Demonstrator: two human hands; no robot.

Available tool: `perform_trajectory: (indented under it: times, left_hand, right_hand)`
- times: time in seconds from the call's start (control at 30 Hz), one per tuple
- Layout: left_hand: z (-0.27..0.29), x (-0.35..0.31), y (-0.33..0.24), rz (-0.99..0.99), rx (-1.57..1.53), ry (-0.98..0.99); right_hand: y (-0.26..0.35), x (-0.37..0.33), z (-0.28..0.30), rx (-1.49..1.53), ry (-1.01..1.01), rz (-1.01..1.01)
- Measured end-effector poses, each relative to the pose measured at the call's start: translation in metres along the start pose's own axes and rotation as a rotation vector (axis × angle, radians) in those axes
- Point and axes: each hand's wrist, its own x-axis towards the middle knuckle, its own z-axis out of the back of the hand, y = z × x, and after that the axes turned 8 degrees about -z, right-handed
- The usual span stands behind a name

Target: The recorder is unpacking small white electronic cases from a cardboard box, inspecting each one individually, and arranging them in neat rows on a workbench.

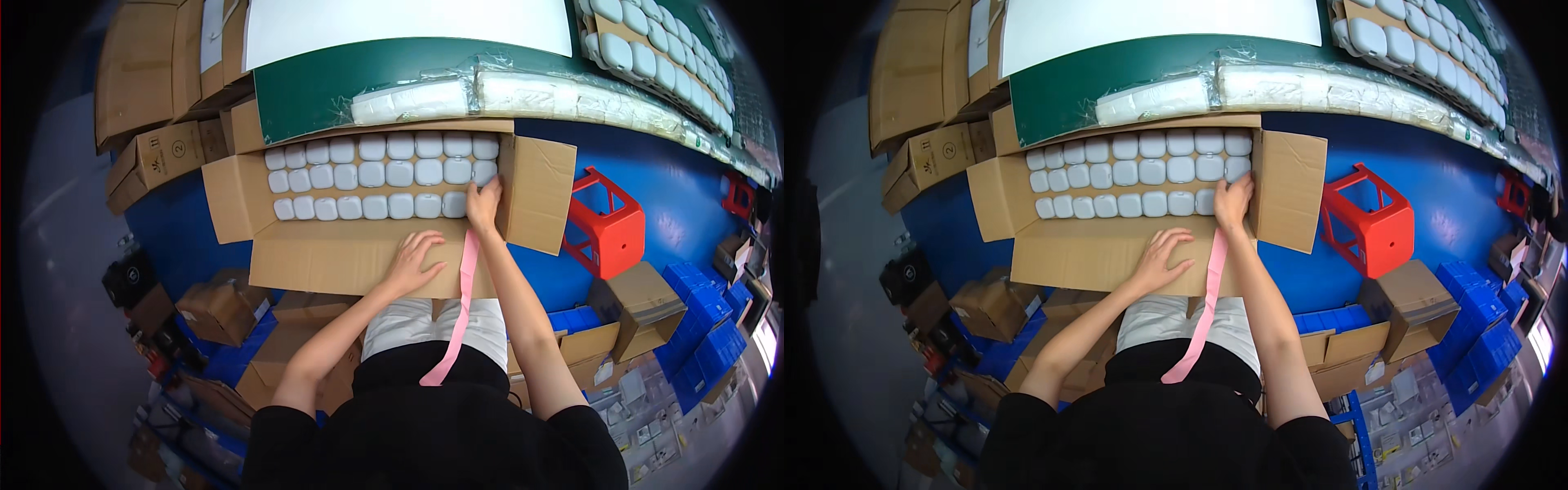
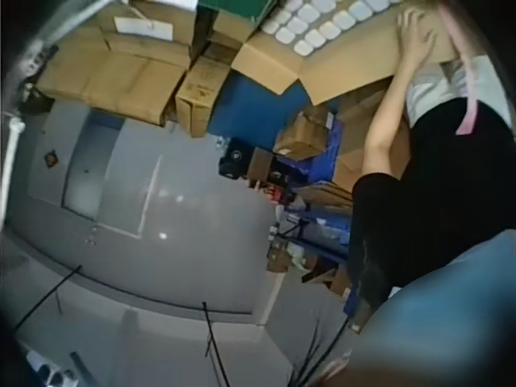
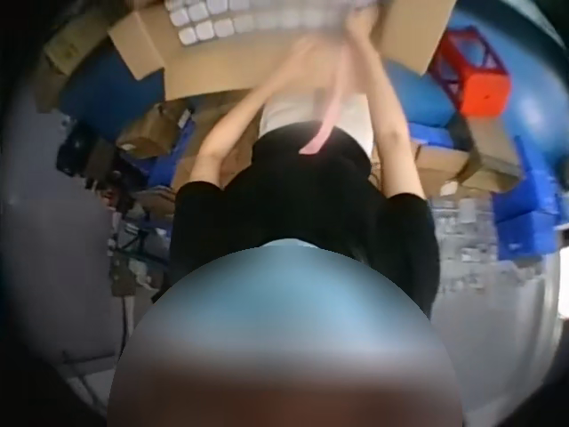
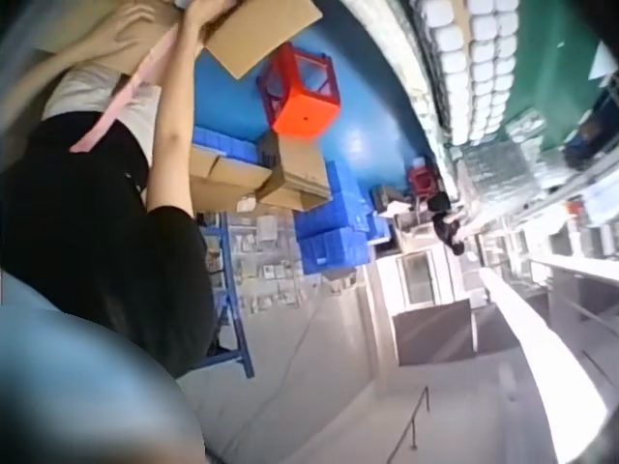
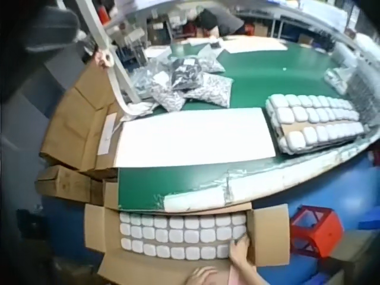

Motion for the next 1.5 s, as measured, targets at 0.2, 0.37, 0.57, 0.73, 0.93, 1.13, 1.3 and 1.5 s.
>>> perform_trajectory:
  times: [0.2,0.37,0.57,0.73,0.93,1.13,1.3,1.5]
  left_hand:
    - [-0.005,0.103,0.054,-0.11,0.206,0.05]
    - [-0.04,0.175,0.089,-0.549,0.529,0.267]
    - [-0.067,0.187,0.105,-0.588,0.868,0.428]
    - [-0.068,0.193,0.105,-0.584,0.853,0.48]
    - [-0.073,0.206,0.102,-0.591,0.789,0.469]
    - [-0.066,0.233,0.088,-0.509,0.584,0.482]
    - [-0.057,0.277,0.059,-0.664,0.403,0.517]
    - [-0.055,0.319,0.041,-0.97,0.595,0.688]
  right_hand:
    - [-0.004,-0.009,-0.03,-0.197,-0.127,0.115]
    - [-0.022,0.008,-0.016,-0.108,-0.102,0.241]
    - [-0.009,0.024,0.023,0.087,0.142,-0.03]
    - [-0.012,0.052,0.025,-0.046,0.176,-0.105]
    - [-0.015,0.074,0.024,-0.038,0.279,-0.19]
    - [-0.019,0.076,0.024,0.021,0.241,-0.139]
    - [-0.024,0.068,0.031,0.099,0.103,-0.017]
    - [-0.033,0.041,0.039,0.181,-0.052,0.102]
